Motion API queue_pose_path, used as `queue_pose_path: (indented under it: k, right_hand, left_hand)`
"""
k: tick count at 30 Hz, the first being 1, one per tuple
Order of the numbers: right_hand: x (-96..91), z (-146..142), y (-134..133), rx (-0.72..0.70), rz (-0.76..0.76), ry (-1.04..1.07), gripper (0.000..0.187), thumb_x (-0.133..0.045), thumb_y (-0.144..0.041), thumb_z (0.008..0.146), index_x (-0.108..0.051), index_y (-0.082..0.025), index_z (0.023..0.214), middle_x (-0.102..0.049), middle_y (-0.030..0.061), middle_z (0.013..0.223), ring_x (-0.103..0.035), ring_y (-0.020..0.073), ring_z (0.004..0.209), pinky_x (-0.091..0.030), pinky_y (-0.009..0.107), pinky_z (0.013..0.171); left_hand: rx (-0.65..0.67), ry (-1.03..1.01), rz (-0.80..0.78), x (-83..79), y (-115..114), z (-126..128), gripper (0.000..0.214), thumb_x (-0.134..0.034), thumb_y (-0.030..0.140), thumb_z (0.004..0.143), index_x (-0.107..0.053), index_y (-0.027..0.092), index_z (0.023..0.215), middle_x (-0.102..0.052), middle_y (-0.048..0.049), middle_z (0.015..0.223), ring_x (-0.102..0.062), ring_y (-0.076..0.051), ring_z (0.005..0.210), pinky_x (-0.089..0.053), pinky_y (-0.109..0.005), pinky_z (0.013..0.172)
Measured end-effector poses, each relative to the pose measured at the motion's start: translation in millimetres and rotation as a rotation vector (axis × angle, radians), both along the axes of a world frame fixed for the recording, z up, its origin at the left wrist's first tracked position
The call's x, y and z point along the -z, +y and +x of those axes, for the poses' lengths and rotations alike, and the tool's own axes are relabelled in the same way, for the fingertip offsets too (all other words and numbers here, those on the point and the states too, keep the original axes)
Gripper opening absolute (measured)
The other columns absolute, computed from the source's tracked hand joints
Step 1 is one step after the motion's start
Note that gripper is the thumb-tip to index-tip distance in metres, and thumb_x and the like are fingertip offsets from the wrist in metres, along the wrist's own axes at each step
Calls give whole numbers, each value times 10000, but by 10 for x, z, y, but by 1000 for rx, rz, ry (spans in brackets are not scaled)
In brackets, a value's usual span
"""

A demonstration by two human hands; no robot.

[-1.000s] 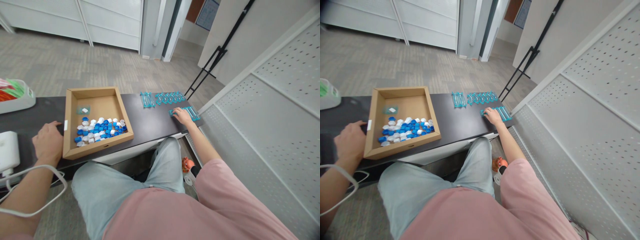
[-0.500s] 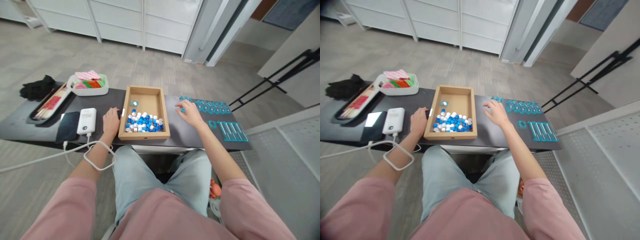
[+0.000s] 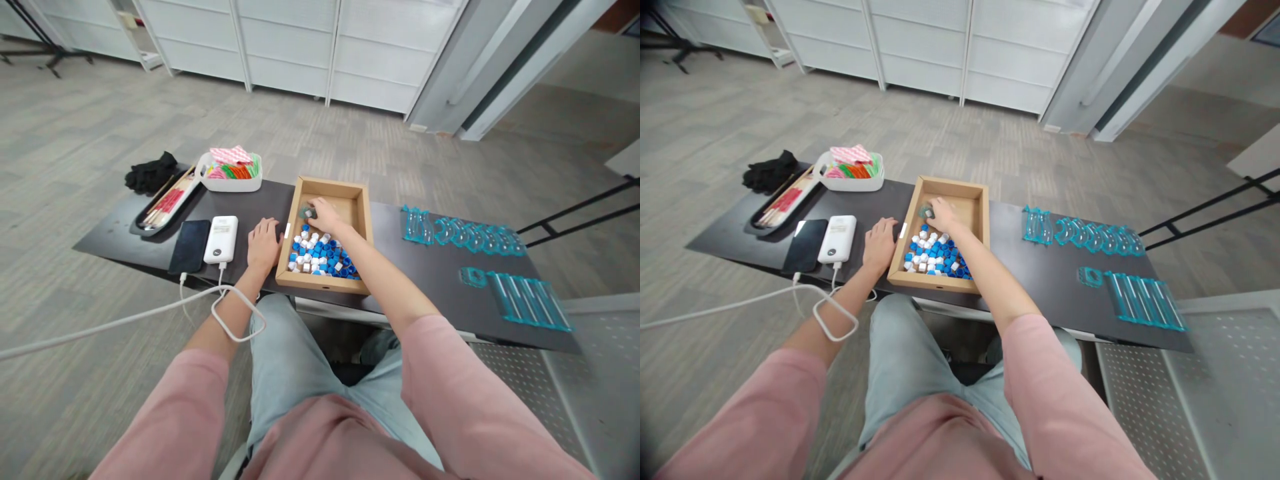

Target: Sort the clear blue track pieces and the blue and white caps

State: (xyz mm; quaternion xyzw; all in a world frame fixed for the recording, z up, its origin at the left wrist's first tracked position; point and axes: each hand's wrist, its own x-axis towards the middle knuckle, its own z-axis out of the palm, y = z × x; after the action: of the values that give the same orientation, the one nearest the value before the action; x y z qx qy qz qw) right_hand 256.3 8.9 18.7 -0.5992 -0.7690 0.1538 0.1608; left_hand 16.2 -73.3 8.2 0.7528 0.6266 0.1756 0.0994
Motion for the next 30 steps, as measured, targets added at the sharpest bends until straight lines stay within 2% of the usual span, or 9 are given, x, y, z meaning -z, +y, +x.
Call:
queue_pose_path:
  k: [5, 9, 12, 15, 17, 20, 24, 27, 30]
  right_hand:
    - [-96, 211, -209, 5, 134, 167, 799, -755, -210, 896, -575, -191, 1674, -636, 173, 1622, -641, 381, 1506, -531, 580, 1293]
    - [-270, 605, -524, -27, 266, 324, 820, -743, -226, 877, -555, -228, 1676, -624, 157, 1591, -645, 348, 1452, -562, 536, 1243]
    - [-404, 1033, -892, 6, 340, 408, 733, -812, -326, 879, -588, -254, 1573, -668, 146, 1535, -661, 353, 1389, -584, 549, 1187]
    - [-426, 1510, -1414, 150, 370, 531, 702, -877, -442, 876, -554, -294, 1482, -705, 127, 1462, -688, 345, 1330, -608, 542, 1117]
    - [-346, 1810, -1834, 263, 347, 622, 713, -912, -532, 856, -528, -313, 1417, -695, 111, 1438, -698, 328, 1301, -620, 516, 1091]
    - [-116, 2184, -2502, 460, 290, 732, 806, -964, -651, 758, -505, -321, 1332, -631, 92, 1428, -709, 291, 1256, -645, 458, 1056]
    - [219, 2532, -3269, 727, 304, 761, 864, -994, -630, 664, -506, -316, 1303, -617, 91, 1399, -729, 279, 1216, -651, 478, 1096]
    - [397, 2697, -3660, 871, 383, 643, 766, -967, -566, 701, -543, -294, 1279, -685, 127, 1404, -723, 314, 1283, -601, 532, 1188]
    - [506, 2772, -3898, 984, 344, 462, 648, -921, -545, 767, -581, -277, 1248, -771, 138, 1342, -750, 332, 1259, -576, 547, 1200]
  left_hand:
    - [9, -30, 9, -9, -13, -1, 455, -526, 257, 1124, -669, 190, 1550, -607, -210, 1735, -485, -381, 1681, -412, -550, 1338]
    - [-5, -22, -15, -90, -47, 34, 474, -510, 237, 1119, -661, 167, 1563, -590, -216, 1748, -468, -396, 1690, -407, -582, 1342]
    - [-9, -4, -37, -179, -83, 59, 489, -501, 219, 1111, -653, 156, 1572, -589, -231, 1741, -481, -400, 1678, -413, -584, 1339]
    - [-2, 17, -63, -232, -117, 49, 513, -434, 199, 1118, -638, 130, 1583, -591, -250, 1725, -467, -404, 1683, -405, -585, 1344]
    - [25, 24, -66, -226, -121, 25, 535, -364, 235, 1149, -618, 94, 1599, -581, -277, 1719, -475, -426, 1663, -398, -603, 1343]
    - [25, 46, -44, -175, -84, -4, 598, -294, 305, 1163, -599, 75, 1623, -588, -302, 1688, -526, -455, 1595, -422, -641, 1313]
    - [-12, 78, -54, -135, -26, 3, 686, -208, 315, 1130, -632, 71, 1611, -604, -300, 1657, -548, -480, 1565, -442, -672, 1299]
    - [-9, 112, -55, -133, -3, 5, 719, -206, 344, 1110, -634, 59, 1613, -619, -309, 1628, -570, -485, 1548, -472, -688, 1280]
    - [-34, 171, -39, -99, 31, -19, 700, -220, 356, 1110, -649, 90, 1596, -659, -282, 1588, -618, -443, 1514, -524, -666, 1245]
